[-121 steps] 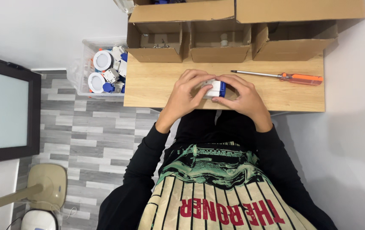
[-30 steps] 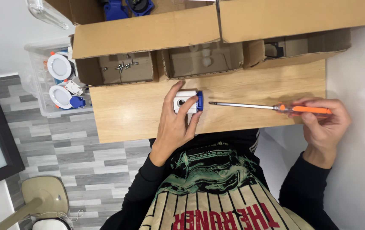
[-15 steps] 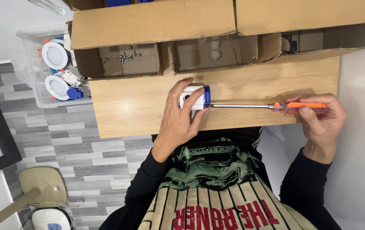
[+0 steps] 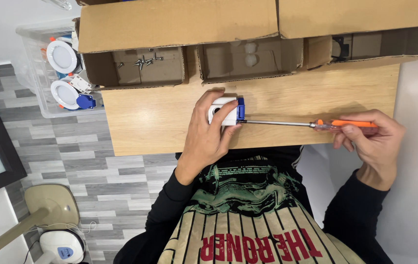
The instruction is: The person assembles small white and blue electrical components on a wooden table using a screwdriver. They tighten screws into the components, separate parts, and place them into a cardboard box. The person repeats this process with multiple components throughout the video.
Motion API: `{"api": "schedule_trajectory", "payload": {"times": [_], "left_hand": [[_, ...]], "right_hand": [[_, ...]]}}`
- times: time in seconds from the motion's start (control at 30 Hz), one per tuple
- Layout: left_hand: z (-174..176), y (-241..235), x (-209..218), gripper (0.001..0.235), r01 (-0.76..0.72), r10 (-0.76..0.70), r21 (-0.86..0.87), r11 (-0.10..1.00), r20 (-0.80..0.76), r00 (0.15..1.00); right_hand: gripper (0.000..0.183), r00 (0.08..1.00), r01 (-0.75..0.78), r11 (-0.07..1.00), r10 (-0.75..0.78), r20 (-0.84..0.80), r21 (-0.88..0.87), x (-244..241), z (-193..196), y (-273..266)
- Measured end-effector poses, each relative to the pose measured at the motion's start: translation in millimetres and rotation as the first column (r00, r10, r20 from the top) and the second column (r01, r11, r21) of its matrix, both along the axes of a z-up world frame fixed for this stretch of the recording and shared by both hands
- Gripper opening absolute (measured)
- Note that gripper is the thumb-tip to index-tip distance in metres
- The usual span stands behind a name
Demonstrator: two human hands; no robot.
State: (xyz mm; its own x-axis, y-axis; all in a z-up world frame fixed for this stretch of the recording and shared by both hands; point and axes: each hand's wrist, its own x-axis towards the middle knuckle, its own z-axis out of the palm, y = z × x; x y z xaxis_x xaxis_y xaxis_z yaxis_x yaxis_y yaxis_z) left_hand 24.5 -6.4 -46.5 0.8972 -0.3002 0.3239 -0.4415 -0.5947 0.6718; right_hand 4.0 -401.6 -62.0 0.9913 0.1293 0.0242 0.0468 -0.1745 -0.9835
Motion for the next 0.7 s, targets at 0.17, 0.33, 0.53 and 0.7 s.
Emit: {"api": "schedule_trajectory", "payload": {"times": [0.17,0.33,0.53,0.7], "left_hand": [[0.6,-0.5,-0.3,0.04,0.001,-0.001,-0.024,1.0,-0.023,1.0],[0.4,-0.5,0.0,0.042,0.005,-0.005,-0.026,1.0,-0.015,1.0],[0.9,-0.3,-0.5,0.04,0.0,0.0,-0.024,1.0,-0.017,1.0],[0.4,-0.9,-0.2,0.04,-0.005,0.004,-0.025,1.0,-0.01,1.0]], "right_hand": [[0.035,0.985,-0.039,0.997,0.049,0.167,-0.062,0.3,-1.9,-3.1],[0.027,0.984,-0.021,0.992,0.042,0.171,-0.124,-3.7,-8.0,-11.6],[0.031,0.993,-0.056,0.993,0.066,0.093,-0.106,0.8,15.7,6.3],[0.021,1.0,-0.022,0.997,0.022,-0.003,-0.08,1.3,16.4,11.8]]}}
